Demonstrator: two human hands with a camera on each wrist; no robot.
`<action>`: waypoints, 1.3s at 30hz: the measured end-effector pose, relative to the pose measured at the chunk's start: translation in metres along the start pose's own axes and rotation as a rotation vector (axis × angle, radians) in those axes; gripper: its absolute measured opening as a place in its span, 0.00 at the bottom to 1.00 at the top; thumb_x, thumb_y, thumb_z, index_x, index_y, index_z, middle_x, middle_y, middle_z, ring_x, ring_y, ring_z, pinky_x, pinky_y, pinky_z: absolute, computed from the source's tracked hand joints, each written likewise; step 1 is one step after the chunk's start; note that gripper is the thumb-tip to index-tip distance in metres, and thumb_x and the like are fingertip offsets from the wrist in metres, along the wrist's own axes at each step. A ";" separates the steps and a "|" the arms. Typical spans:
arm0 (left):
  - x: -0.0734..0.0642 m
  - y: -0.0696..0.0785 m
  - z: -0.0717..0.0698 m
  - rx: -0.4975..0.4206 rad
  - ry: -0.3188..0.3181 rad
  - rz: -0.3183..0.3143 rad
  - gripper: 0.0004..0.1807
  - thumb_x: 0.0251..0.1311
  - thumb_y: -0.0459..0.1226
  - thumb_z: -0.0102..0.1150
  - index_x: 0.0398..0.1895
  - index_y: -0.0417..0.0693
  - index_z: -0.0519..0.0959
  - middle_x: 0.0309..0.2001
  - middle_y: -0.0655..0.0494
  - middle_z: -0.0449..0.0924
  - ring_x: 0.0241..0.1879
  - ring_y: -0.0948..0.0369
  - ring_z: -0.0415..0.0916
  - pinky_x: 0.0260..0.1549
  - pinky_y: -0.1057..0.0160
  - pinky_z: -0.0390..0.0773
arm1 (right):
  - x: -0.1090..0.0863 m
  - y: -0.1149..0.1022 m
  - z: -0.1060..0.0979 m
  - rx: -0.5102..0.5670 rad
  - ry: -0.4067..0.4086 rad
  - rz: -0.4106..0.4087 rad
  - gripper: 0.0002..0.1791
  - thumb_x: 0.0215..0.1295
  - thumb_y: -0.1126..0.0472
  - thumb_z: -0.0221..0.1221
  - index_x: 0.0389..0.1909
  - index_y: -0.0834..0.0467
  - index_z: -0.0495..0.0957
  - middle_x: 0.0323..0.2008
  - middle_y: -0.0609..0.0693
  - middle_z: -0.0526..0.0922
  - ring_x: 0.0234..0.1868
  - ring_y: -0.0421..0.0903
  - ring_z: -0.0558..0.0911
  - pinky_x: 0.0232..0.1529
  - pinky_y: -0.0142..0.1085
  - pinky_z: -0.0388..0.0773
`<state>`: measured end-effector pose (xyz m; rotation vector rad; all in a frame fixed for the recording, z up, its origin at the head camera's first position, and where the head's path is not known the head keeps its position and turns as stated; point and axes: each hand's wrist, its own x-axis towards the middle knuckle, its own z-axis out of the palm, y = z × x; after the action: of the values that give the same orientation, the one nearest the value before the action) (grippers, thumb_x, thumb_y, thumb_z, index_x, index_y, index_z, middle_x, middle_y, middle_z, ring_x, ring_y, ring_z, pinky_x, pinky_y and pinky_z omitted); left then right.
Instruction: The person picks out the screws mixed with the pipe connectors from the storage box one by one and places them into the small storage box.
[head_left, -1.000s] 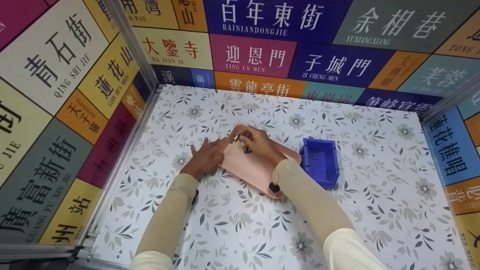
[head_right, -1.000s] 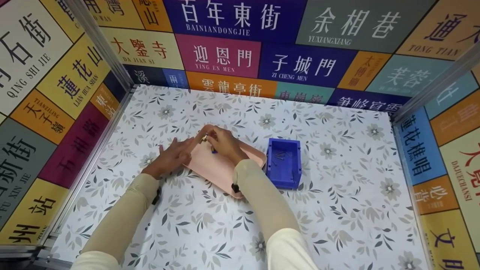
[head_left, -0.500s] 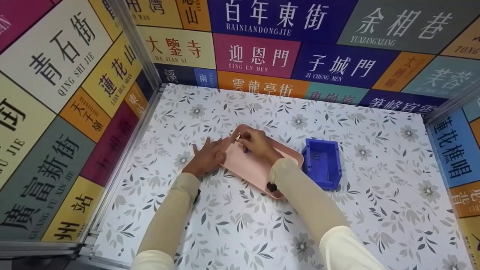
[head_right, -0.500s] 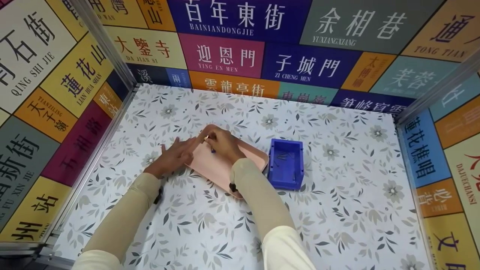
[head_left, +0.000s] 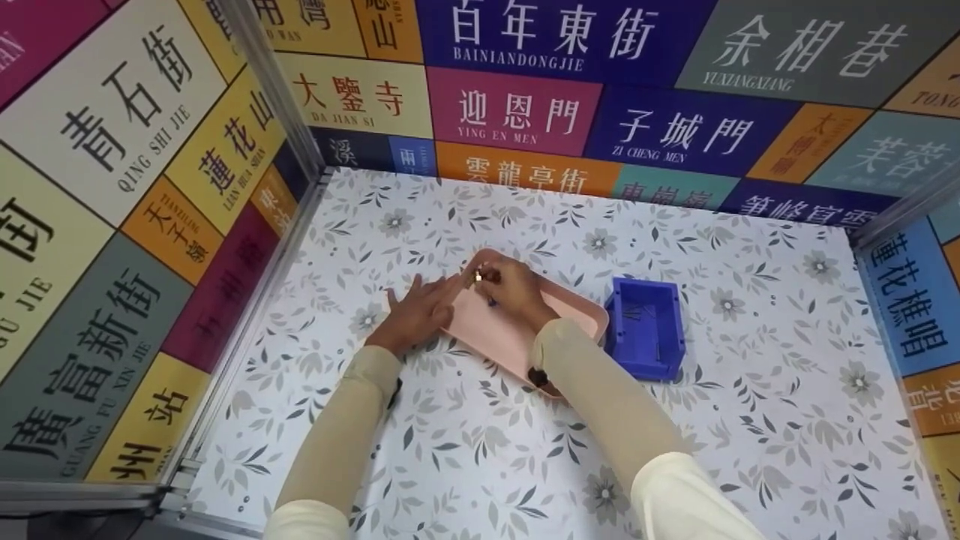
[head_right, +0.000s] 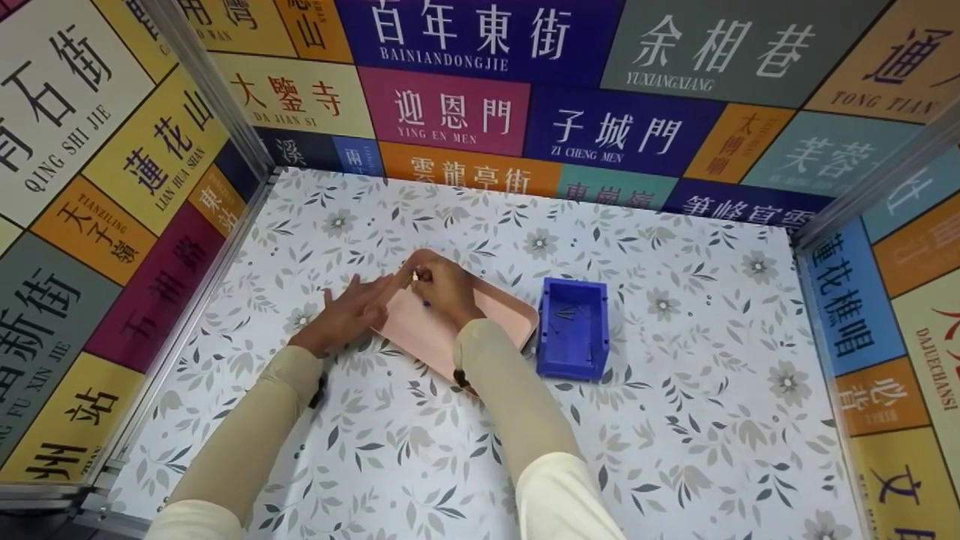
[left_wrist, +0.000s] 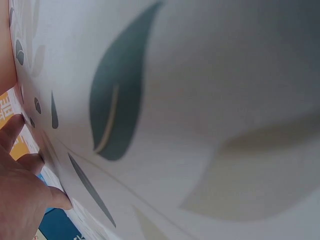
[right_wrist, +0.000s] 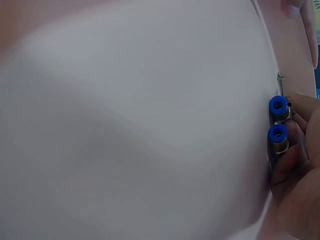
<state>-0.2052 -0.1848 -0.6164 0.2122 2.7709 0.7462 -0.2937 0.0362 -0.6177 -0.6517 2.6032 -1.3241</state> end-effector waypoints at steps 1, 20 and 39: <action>0.000 0.000 0.000 -0.002 -0.001 -0.002 0.32 0.77 0.60 0.31 0.82 0.81 0.43 0.82 0.61 0.53 0.82 0.40 0.31 0.67 0.20 0.29 | 0.000 0.000 0.001 -0.016 0.011 0.001 0.07 0.66 0.63 0.67 0.43 0.60 0.86 0.37 0.50 0.86 0.33 0.43 0.82 0.35 0.35 0.81; 0.000 -0.001 -0.001 -0.030 0.014 0.036 0.33 0.76 0.62 0.33 0.82 0.80 0.46 0.82 0.61 0.53 0.82 0.38 0.33 0.65 0.18 0.28 | 0.000 -0.003 -0.001 -0.207 0.048 -0.007 0.03 0.63 0.64 0.67 0.34 0.56 0.89 0.29 0.47 0.87 0.30 0.42 0.83 0.36 0.34 0.79; -0.001 -0.004 0.000 -0.022 0.009 0.028 0.31 0.76 0.61 0.32 0.80 0.85 0.43 0.82 0.62 0.53 0.82 0.40 0.32 0.67 0.20 0.27 | -0.004 -0.004 -0.002 -0.387 0.131 0.064 0.02 0.63 0.63 0.66 0.31 0.55 0.87 0.31 0.46 0.87 0.33 0.46 0.83 0.35 0.42 0.80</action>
<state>-0.2050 -0.1885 -0.6188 0.2451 2.7725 0.7859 -0.2896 0.0369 -0.6138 -0.5400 2.9918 -0.8762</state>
